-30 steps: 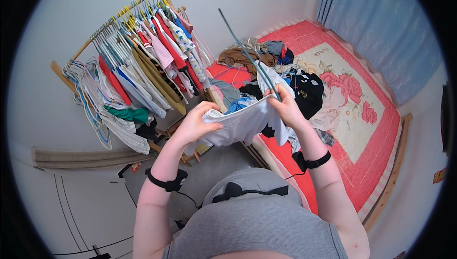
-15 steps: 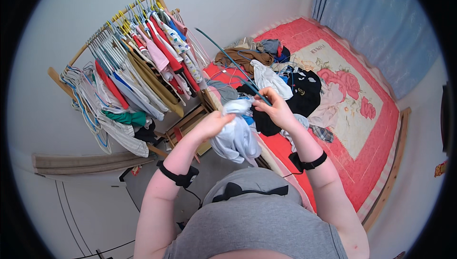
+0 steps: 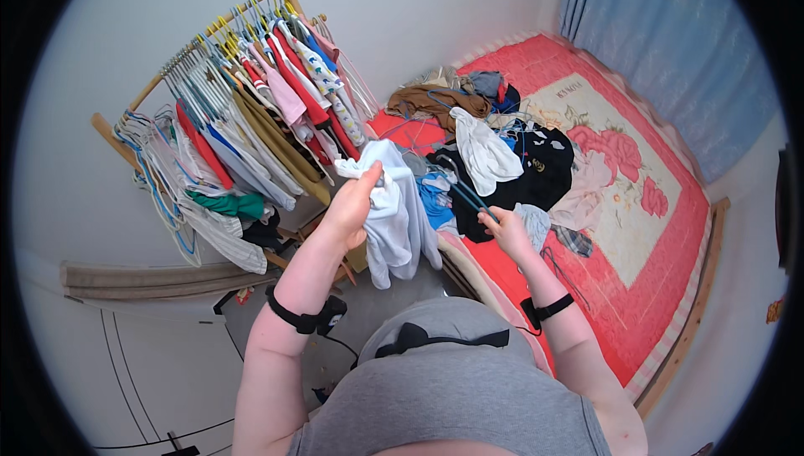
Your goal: The person picks up clothes from a bed, places them on hangers, and hangs them on a nearby clothing rack. The person handles shirts and pants one at a time, placing each on a hanger and then on the rack.
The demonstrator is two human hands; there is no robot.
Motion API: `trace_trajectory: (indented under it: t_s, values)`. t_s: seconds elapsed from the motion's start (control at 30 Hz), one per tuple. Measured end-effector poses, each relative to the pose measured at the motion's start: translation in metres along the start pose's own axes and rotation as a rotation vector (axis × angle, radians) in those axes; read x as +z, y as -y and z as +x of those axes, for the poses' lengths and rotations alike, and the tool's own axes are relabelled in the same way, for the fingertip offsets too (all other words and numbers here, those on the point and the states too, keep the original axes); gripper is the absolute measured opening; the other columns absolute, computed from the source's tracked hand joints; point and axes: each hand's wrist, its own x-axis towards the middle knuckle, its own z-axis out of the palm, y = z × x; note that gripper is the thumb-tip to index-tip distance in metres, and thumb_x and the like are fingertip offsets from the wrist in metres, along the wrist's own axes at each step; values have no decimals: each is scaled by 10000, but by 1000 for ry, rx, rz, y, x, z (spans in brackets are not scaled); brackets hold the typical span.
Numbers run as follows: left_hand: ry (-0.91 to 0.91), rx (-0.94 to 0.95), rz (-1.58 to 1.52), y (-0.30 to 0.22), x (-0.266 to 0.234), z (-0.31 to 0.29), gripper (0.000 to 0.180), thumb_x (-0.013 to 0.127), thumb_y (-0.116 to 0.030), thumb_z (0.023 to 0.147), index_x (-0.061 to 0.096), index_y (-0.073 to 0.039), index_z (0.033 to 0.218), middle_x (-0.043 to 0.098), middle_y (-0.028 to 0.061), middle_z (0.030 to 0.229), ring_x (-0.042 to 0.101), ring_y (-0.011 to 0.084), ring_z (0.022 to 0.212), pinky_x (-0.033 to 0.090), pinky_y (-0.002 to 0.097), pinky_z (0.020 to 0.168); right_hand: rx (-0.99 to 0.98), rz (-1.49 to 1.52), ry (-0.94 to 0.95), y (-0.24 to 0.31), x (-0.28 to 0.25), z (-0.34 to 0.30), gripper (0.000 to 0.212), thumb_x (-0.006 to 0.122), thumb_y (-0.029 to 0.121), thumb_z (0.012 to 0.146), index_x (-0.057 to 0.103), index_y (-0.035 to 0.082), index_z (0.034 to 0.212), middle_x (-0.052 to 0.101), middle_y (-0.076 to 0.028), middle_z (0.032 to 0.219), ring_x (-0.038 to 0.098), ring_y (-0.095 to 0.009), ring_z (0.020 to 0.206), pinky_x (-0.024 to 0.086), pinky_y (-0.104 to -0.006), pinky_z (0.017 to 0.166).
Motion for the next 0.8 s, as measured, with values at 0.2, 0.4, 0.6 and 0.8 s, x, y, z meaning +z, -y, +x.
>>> trace_trajectory:
  t_s: [0.2,0.4,0.6,0.8]
  values:
    - [9,234,-278,-48,31,20,405,385,-347,1028,518,-12,1211,650,126,1070,660,245,948,539,414,861,-124,68,52,-5,23,-1,235,619,227,929,677,5,976,674,-113,734,615,-108,644,487,-280,591]
    - [71,468,-338,-113,62,74,578,448,-272,1014,150,-3,1430,328,209,1410,483,352,1216,460,460,1007,-64,630,279,50,16,-19,270,517,217,992,621,-32,982,677,-134,1069,673,-189,921,552,-301,719]
    - [-165,718,335,-56,22,68,715,586,-200,936,155,-102,1498,394,191,1397,486,261,1232,434,404,1008,-55,783,251,63,4,-25,309,484,252,999,519,26,791,678,-196,1038,687,-210,875,551,-289,679]
    - [-218,1016,1579,25,21,18,526,651,-414,803,596,-90,1214,612,167,1154,594,331,1040,477,398,863,-16,679,271,81,-6,-34,334,507,268,985,634,-40,970,700,-146,954,687,-162,798,540,-263,658]
